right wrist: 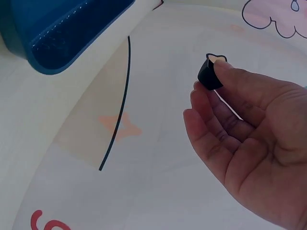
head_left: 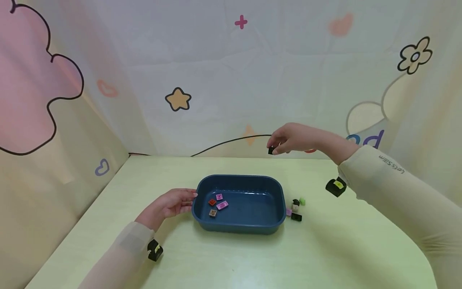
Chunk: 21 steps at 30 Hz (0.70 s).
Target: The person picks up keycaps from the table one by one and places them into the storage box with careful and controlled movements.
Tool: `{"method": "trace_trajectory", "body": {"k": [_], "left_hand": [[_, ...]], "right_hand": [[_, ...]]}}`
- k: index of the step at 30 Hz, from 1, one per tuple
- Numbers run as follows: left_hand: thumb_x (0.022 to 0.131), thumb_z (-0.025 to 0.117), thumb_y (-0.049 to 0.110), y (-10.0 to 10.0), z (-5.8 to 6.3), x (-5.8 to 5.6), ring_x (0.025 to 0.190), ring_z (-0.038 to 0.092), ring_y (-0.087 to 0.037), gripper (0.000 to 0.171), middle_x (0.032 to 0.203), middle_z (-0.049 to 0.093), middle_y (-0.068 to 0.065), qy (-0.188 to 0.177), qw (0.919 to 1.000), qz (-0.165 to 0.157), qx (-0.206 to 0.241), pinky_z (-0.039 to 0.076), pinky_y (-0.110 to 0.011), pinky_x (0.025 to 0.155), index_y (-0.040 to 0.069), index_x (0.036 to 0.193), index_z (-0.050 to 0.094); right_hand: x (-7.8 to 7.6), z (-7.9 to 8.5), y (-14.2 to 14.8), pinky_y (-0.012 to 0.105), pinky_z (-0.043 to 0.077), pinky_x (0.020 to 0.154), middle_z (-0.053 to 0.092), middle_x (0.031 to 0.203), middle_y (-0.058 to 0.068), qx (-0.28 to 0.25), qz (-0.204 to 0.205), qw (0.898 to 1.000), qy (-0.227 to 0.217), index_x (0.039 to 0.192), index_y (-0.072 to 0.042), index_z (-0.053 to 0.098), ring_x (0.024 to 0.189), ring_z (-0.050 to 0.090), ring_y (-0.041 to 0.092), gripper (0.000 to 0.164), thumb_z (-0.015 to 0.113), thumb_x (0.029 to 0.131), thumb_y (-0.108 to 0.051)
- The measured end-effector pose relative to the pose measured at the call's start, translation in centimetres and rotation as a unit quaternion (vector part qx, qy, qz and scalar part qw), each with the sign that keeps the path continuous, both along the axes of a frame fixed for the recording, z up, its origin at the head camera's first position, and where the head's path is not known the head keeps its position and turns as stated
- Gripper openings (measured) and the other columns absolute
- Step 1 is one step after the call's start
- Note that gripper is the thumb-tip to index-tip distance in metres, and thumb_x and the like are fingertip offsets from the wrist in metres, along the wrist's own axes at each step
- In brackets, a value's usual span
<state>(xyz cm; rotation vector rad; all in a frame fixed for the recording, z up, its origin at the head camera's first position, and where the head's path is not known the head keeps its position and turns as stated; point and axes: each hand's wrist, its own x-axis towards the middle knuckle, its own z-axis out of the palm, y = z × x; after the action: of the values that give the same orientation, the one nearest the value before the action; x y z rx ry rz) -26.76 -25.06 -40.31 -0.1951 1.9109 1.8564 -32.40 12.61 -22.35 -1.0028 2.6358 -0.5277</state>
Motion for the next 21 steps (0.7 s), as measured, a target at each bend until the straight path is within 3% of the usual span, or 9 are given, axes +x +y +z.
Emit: {"method": "trace_trajectory", "body": {"k": [12,21], "left_hand": [[0.107,0.050,0.012,-0.1,0.1,-0.2,0.075,0.070,-0.005,0.049,0.086,0.072,0.005,0.001,0.9999,0.003,-0.012,0.061,-0.016,0.072,-0.009,0.150,0.040],[0.106,0.050,0.011,-0.1,0.0,-0.2,0.075,0.069,-0.006,0.050,0.087,0.071,0.004,-0.002,0.9999,0.002,-0.010,0.061,-0.016,0.072,-0.009,0.150,0.039]], "right_hand": [[-1.5,-1.8,-4.9,0.039,0.061,0.088,0.073,0.120,0.020,0.013,0.013,0.999,-0.031,0.126,0.003,0.066,0.098,0.069,0.025,0.029,0.063,0.100,-0.009],[-2.4,-4.5,-7.7,0.037,0.062,0.086,0.074,0.120,0.018,0.018,0.036,0.998,-0.044,0.126,0.002,0.067,0.103,0.071,0.025,0.029,0.064,0.100,-0.011]]}}
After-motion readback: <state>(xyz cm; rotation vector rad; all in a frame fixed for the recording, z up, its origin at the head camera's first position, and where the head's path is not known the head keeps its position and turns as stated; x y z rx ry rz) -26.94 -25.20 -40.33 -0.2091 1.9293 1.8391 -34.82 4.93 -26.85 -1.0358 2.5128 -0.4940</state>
